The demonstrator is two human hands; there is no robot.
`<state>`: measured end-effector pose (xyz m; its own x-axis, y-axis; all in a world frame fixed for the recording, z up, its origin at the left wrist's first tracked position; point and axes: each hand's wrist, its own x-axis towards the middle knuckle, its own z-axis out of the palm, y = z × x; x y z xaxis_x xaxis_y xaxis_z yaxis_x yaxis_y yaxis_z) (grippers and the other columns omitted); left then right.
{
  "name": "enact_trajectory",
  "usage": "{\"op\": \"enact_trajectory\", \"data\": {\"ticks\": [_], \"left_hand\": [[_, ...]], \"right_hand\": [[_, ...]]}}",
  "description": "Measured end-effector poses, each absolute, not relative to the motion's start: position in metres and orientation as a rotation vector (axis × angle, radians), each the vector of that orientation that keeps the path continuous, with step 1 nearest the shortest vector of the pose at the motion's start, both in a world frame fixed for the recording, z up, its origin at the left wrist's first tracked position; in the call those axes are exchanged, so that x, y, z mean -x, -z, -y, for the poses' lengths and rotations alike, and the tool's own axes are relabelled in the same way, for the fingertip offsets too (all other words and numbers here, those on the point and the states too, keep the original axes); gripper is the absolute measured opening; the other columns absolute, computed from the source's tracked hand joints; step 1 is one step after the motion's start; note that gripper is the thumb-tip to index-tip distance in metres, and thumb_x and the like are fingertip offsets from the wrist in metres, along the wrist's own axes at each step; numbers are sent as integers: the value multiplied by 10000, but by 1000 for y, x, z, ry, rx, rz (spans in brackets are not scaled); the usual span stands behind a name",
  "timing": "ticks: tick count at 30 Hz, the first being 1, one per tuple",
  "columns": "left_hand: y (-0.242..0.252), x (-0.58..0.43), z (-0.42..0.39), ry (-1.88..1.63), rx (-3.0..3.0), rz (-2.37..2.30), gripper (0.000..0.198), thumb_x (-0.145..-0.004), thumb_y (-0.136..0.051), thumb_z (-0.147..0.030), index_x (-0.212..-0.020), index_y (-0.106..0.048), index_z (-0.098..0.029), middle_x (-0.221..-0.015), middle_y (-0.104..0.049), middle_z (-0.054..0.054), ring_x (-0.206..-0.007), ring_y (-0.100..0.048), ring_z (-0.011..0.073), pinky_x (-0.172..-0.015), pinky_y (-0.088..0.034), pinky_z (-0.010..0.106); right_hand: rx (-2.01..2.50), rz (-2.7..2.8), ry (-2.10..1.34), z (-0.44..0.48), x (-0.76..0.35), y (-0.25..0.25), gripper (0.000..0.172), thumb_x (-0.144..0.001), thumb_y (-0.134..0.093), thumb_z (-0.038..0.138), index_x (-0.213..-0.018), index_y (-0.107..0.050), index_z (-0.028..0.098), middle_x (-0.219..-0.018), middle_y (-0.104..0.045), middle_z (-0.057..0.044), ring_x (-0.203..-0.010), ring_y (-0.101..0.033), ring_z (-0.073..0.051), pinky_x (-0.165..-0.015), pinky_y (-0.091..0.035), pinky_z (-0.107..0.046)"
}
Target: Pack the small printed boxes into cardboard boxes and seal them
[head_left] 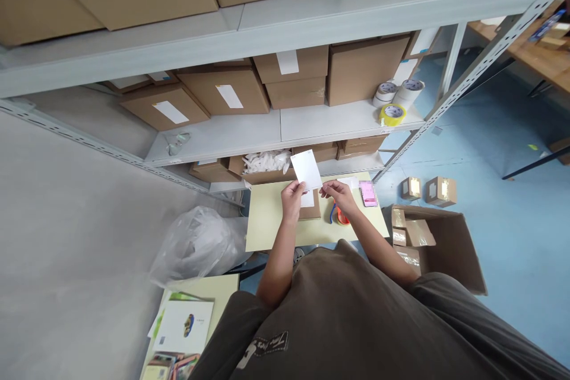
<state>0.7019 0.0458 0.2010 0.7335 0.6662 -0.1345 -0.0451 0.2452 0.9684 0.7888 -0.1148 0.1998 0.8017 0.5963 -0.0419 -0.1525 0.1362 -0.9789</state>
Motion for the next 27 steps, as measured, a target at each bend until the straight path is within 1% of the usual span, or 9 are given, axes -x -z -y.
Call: {"op": "enact_trajectory", "data": {"ticks": [5,12,14,16,18,20,22,24,27], "left_hand": [[-202,-703,-46,-525,-1251,-608,431,-771,-867,-542,-994,-818,-176,-933,-790,58,-860,-699,206,-800,-564,320],[-201,-705,-46,-508,-1280,-600,423,-801,-849,-549,-988,-815,-171,-953,-788,65,-888,-703,223,-815,-563,335],[-200,-706,-46,-510,-1290,-603,439,-800,-860,-527,-1054,-813,-172,-1021,-791,88,-938,-712,241,-837,-567,348],[-200,-708,-45,-581,-1329,-631,493,-758,-911,-458,-1160,-797,-195,-1145,-780,112,-1032,-712,261,-877,-568,355],[-201,-709,-43,-654,-1402,-650,518,-709,-955,-385,-1176,-797,-226,-1217,-762,122,-1101,-702,273,-908,-568,354],[-203,-710,-39,-584,-1484,-591,415,-709,-959,-376,-1074,-825,-229,-1157,-776,120,-1064,-716,276,-899,-575,356],[-203,-712,-35,-415,-1527,-476,326,-739,-938,-412,-981,-841,-216,-1055,-796,110,-959,-737,267,-865,-589,366],[-202,-714,-31,-318,-1531,-412,321,-764,-914,-446,-966,-849,-206,-999,-807,99,-889,-743,256,-836,-597,371],[-197,-720,-27,-346,-1482,-468,348,-788,-880,-504,-941,-851,-192,-935,-807,90,-872,-739,245,-824,-589,359]], "right_hand": [[1347,408,-567,114,-790,-198,395,-846,-796,631,-852,-738,241,-805,-761,-32,-722,-664,-192,-716,-541,-349],[1347,439,-564,113,-793,-200,386,-891,-768,608,-817,-706,235,-785,-734,-25,-729,-653,-184,-727,-528,-343],[1342,447,-562,113,-794,-200,389,-897,-764,606,-814,-698,231,-785,-730,-25,-733,-652,-182,-726,-527,-338],[1339,456,-555,113,-795,-199,392,-903,-757,607,-818,-690,230,-782,-722,-22,-733,-652,-179,-725,-527,-335],[1345,462,-546,112,-797,-196,389,-910,-747,609,-836,-685,233,-788,-717,-19,-735,-654,-178,-726,-529,-332],[1357,475,-538,112,-799,-193,381,-912,-741,610,-863,-686,236,-810,-717,-18,-742,-656,-177,-729,-534,-332],[1370,500,-526,112,-800,-190,375,-909,-740,609,-889,-693,238,-835,-716,-17,-756,-658,-178,-740,-542,-335],[1387,538,-518,114,-802,-186,367,-911,-734,603,-899,-699,238,-842,-711,-16,-772,-662,-182,-757,-549,-339],[1412,587,-528,119,-806,-183,349,-929,-712,583,-903,-704,235,-844,-707,-20,-786,-675,-186,-771,-552,-344]]}}
